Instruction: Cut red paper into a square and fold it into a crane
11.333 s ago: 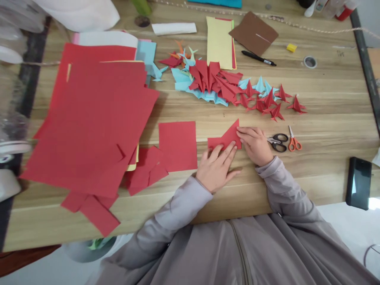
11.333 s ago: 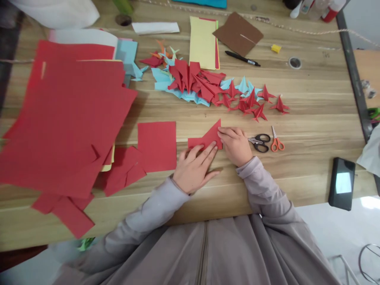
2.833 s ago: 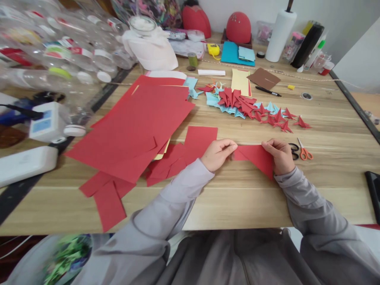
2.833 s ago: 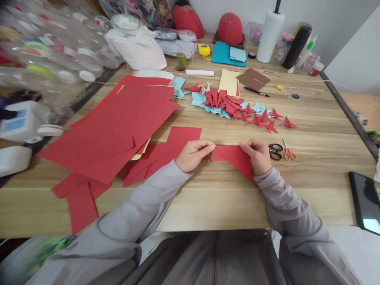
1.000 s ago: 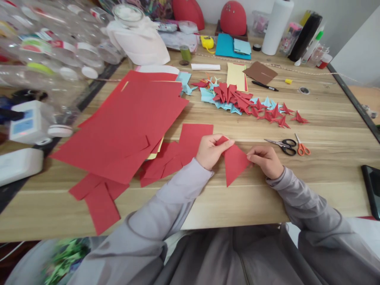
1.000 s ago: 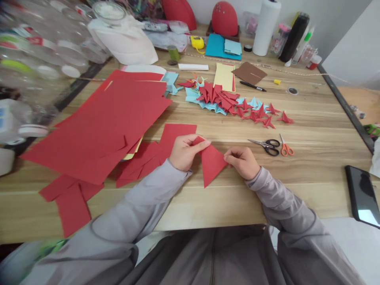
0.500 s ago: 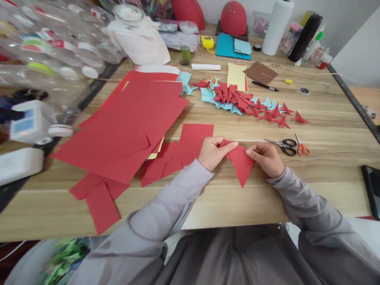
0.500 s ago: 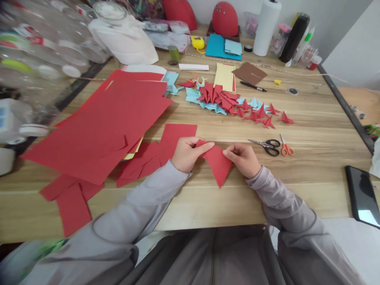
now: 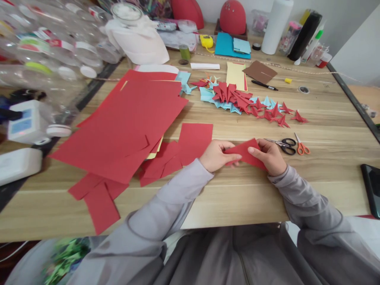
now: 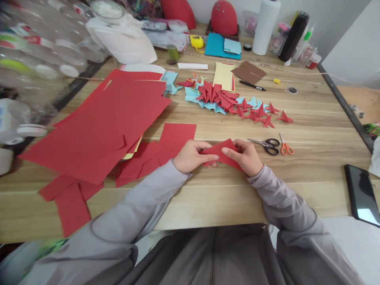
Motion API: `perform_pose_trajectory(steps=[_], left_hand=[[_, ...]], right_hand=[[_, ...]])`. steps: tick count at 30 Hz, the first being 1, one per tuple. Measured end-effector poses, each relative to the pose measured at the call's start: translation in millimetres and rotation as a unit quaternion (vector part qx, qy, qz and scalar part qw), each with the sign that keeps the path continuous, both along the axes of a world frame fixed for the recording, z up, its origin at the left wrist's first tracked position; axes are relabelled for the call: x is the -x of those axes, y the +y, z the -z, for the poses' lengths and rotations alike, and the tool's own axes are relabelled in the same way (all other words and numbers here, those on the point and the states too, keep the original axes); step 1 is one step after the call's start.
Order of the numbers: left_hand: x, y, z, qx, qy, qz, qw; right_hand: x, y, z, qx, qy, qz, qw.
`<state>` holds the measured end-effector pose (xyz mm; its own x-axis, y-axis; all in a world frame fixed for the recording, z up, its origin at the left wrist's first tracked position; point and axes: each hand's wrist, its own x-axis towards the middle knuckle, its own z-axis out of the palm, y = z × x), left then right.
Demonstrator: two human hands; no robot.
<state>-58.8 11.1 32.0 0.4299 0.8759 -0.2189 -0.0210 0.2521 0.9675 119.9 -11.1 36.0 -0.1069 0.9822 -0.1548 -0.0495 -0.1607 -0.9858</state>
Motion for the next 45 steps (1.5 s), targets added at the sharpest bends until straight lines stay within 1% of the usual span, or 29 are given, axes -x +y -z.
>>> perform_pose_trajectory(steps=[3, 4, 5, 8, 10, 14, 17, 20, 22, 24, 28, 30, 31, 32, 34, 35, 36, 37, 39, 40, 41, 42, 43, 44, 45], left_hand=[[0.8, 4.4, -0.1, 0.002, -0.051, -0.099, 0.994], [0.7, 5.1, 0.1, 0.009, -0.063, -0.119, 0.991], [0.3, 5.2, 0.4, 0.016, -0.070, -0.125, 0.990], [-2.4, 2.1, 1.3, 0.027, -0.061, -0.092, 0.994], [-4.3, -1.2, 1.1, 0.022, -0.053, -0.072, 0.996], [-5.6, -5.0, -1.8, 0.006, -0.036, -0.064, 0.997], [-4.8, -5.1, -4.9, -0.006, -0.020, -0.063, 0.998], [-3.3, -4.1, -8.3, -0.009, -0.019, -0.065, 0.998], [-1.6, -3.0, -10.7, -0.006, -0.021, -0.071, 0.997], [0.6, -1.3, -12.4, -0.006, -0.023, -0.081, 0.996], [5.6, 3.8, -12.1, 0.002, -0.035, -0.112, 0.993], [7.5, 6.7, -10.6, 0.018, -0.041, -0.130, 0.990], [8.2, 8.0, -9.9, 0.027, -0.042, -0.140, 0.989], [8.7, 8.9, -9.4, 0.037, -0.043, -0.150, 0.987], [8.6, 9.4, -9.4, 0.054, -0.044, -0.167, 0.984], [7.9, 8.9, -9.9, 0.062, -0.046, -0.168, 0.983], [6.9, 7.8, -10.5, 0.068, -0.050, -0.163, 0.983], [5.6, 6.3, -11.2, 0.075, -0.054, -0.150, 0.984], [2.7, 2.9, -11.8, 0.088, -0.058, -0.103, 0.989], [1.5, 1.5, -11.4, 0.095, -0.057, -0.076, 0.991], [0.8, 0.6, -10.5, 0.095, -0.051, -0.056, 0.993], [0.7, 0.4, -9.1, 0.083, -0.041, -0.049, 0.995], [1.4, 0.7, -7.5, 0.053, -0.025, -0.062, 0.996], [2.7, 1.5, -5.9, 0.005, -0.004, -0.088, 0.996], [4.5, 2.5, -4.6, -0.064, 0.024, -0.121, 0.990]], right_hand=[[-2.8, 1.6, 1.9, 0.022, 0.046, -0.011, 0.999], [-3.4, 2.3, 3.1, 0.020, 0.041, -0.006, 0.999], [-3.7, 2.9, 4.3, 0.014, 0.027, 0.002, 1.000], [-3.2, 3.5, 7.1, 0.004, -0.012, 0.015, 1.000], [-2.3, 3.1, 7.5, 0.004, -0.011, 0.005, 1.000], [-1.2, 1.9, 4.8, -0.002, -0.016, -0.027, 1.000], [-0.4, 1.3, 2.9, 0.003, -0.031, -0.028, 0.999], [0.5, 0.9, 3.0, 0.031, -0.012, -0.027, 0.999], [0.5, 1.3, 3.2, 0.060, 0.021, -0.010, 0.998], [-0.7, 2.9, 2.6, 0.086, 0.052, 0.024, 0.995], [-6.6, 9.4, 1.2, 0.110, 0.097, 0.082, 0.986], [-9.9, 12.2, 2.2, 0.098, 0.098, 0.111, 0.984], [-11.2, 13.0, 3.2, 0.077, 0.089, 0.129, 0.985], [-12.2, 13.1, 4.3, 0.041, 0.071, 0.152, 0.985], [-12.9, 11.7, 6.2, -0.076, -0.001, 0.189, 0.979], [-12.6, 10.2, 6.8, -0.151, -0.060, 0.187, 0.969], [-12.1, 8.5, 7.2, -0.229, -0.132, 0.168, 0.950], [-11.3, 6.7, 7.6, -0.303, -0.209, 0.137, 0.920], [-9.9, 3.8, 8.5, -0.415, -0.351, 0.064, 0.837], [-9.6, 3.1, 9.2, -0.455, -0.403, 0.042, 0.793], [-9.8, 2.8, 9.9, -0.484, -0.441, 0.030, 0.755], [-10.4, 3.1, 10.5, -0.506, -0.465, 0.029, 0.726], [-11.4, 3.7, 11.0, -0.520, -0.482, 0.034, 0.705], [-12.6, 4.5, 11.3, -0.527, -0.493, 0.043, 0.691], [-13.8, 5.2, 11.3, -0.530, -0.502, 0.053, 0.682]])
